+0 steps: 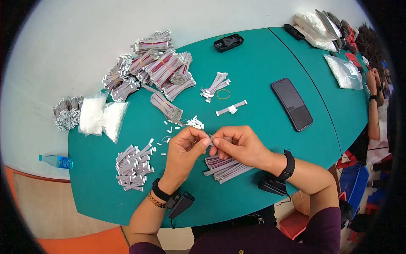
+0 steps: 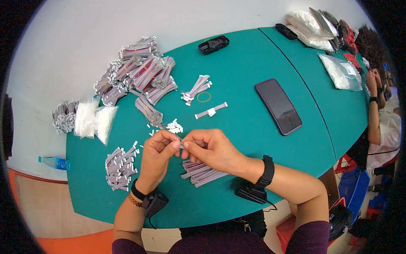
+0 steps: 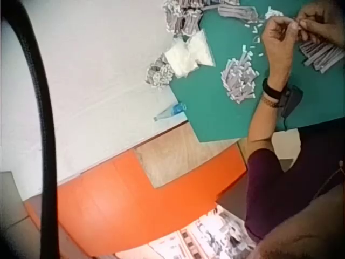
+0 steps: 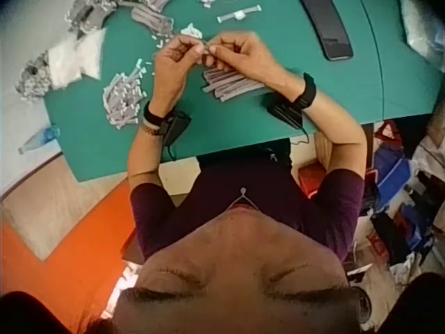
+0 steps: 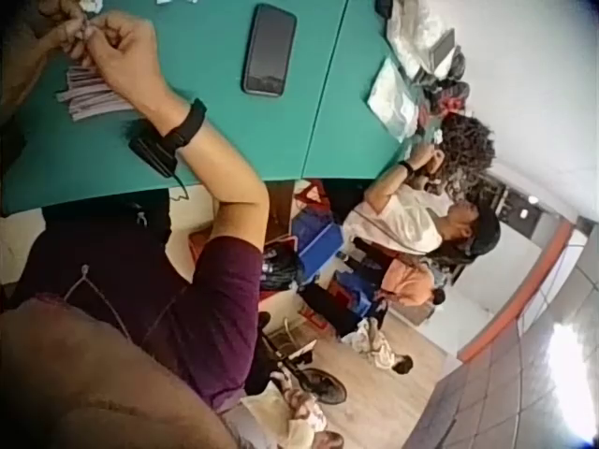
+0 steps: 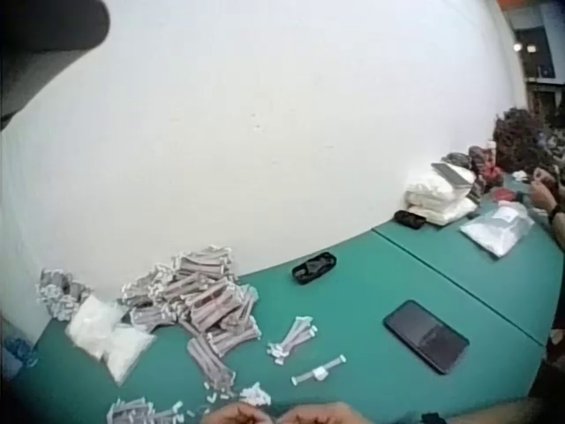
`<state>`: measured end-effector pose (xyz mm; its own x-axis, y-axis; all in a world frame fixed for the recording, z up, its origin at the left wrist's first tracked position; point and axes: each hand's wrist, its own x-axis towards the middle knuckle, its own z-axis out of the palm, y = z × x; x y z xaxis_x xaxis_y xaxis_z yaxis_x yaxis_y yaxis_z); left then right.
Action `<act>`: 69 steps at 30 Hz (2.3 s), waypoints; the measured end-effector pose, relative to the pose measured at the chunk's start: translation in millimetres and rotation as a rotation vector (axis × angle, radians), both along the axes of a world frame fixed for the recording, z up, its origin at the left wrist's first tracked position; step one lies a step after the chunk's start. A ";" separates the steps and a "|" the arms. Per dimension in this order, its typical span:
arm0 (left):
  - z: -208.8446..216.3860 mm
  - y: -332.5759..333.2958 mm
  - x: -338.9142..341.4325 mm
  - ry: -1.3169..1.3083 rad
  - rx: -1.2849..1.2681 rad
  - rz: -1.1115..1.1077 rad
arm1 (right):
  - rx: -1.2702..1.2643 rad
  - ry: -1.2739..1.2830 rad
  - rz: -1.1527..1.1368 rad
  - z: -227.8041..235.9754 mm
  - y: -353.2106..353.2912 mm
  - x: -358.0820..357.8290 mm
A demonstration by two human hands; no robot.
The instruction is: The person picks up a ribbon cable and a connector by hand, fits the connector onto the cable end, and places the assembled unit onto a stack.
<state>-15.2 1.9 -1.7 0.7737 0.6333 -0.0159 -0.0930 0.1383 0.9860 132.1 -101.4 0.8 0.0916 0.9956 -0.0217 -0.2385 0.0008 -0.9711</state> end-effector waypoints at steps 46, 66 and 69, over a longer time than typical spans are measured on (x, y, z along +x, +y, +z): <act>3.2 -5.4 1.8 -0.002 0.048 0.042 | -0.012 -0.009 -0.033 -2.7 3.2 3.8; 1.0 -10.3 0.9 -0.009 0.054 0.065 | 0.040 -0.156 -0.110 -7.8 1.6 2.1; 0.5 -10.0 1.0 -0.010 0.061 0.078 | 0.113 -0.319 -0.137 -8.2 1.3 1.4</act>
<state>-14.2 -8.2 -1.1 0.7217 0.6915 0.0317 -0.1106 0.0700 0.9914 133.5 -100.1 -7.3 0.2092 0.9680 0.1390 0.0865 0.1233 -0.9886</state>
